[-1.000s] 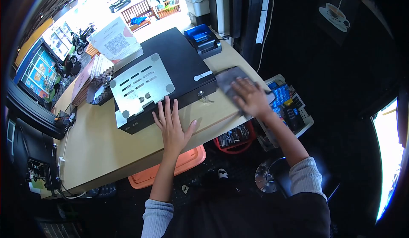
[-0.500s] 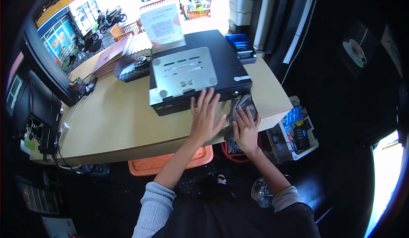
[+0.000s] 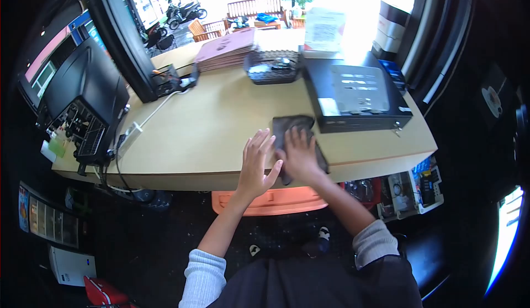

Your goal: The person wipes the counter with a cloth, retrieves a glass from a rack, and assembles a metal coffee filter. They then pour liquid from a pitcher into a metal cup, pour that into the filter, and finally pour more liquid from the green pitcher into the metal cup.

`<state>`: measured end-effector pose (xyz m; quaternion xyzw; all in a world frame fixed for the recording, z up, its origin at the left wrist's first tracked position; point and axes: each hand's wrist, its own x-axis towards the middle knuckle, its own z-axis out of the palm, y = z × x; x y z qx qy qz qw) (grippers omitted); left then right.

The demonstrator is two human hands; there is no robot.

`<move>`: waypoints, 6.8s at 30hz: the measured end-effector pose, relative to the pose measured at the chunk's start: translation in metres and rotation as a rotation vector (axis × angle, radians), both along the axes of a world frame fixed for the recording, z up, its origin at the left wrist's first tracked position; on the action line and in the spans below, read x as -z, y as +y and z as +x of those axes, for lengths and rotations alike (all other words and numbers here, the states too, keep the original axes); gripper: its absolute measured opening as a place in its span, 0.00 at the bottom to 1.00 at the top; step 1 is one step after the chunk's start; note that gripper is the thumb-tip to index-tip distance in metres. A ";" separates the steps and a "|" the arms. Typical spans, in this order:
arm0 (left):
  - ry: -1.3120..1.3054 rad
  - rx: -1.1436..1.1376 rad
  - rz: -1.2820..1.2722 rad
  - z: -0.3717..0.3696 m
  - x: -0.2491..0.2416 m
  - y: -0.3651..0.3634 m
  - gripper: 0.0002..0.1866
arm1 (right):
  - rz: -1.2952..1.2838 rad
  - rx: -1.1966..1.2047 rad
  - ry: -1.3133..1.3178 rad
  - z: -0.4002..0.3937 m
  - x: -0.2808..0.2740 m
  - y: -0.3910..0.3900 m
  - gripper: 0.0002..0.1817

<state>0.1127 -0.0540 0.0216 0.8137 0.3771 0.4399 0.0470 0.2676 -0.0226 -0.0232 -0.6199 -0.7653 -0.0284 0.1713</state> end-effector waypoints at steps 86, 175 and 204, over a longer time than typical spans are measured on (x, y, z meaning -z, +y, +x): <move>0.476 -0.011 -0.361 0.064 -0.034 0.400 0.39 | 0.031 0.163 0.103 -0.072 -0.016 0.126 0.29; 0.192 0.735 0.013 -0.041 -0.149 0.105 0.09 | 0.169 0.089 0.833 -0.007 -0.107 -0.042 0.13; -0.625 -0.512 -0.166 -0.390 0.024 -0.016 0.15 | 0.114 -0.949 0.072 -0.435 0.000 0.040 0.29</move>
